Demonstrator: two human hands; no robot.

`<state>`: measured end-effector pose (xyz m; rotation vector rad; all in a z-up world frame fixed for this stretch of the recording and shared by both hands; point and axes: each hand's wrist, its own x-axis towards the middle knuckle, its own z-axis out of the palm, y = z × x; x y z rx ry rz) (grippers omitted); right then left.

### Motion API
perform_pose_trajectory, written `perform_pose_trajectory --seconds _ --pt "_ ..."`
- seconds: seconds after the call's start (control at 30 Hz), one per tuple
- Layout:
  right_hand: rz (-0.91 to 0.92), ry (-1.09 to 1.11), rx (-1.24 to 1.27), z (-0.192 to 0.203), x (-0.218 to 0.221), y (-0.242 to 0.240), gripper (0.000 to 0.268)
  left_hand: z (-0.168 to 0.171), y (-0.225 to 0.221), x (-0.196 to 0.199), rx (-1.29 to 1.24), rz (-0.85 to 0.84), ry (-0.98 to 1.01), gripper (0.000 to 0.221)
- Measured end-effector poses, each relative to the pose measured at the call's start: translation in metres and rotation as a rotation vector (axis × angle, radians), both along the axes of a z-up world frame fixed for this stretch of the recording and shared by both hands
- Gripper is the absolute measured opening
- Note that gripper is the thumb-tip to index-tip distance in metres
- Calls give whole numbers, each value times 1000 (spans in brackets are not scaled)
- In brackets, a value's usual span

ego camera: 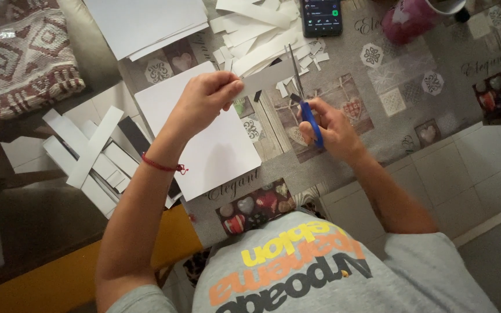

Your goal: The person is cutting black paper strips and adhering them to white cardstock to prepare sheets for a printing or stationery project.

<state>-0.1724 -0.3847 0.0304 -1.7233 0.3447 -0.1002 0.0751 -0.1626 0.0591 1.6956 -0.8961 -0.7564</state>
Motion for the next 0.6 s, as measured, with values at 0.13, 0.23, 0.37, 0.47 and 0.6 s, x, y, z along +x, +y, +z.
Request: perform_pose_trajectory --seconds 0.13,0.23,0.37,0.47,0.6 --pt "-3 -33 -22 -10 -2 -4 25 0 -3 0 18 1 -7 22" --pt "-16 -58 -22 -20 -3 -6 22 0 -5 0 23 7 -19 22" --pt "-113 -87 -52 -12 -1 0 22 -2 -7 0 30 11 -18 22" --pt "-151 -47 -123 18 6 1 25 -5 -5 2 23 26 -22 22" --pt "-114 222 -312 31 4 -29 45 6 8 -1 8 67 11 22"
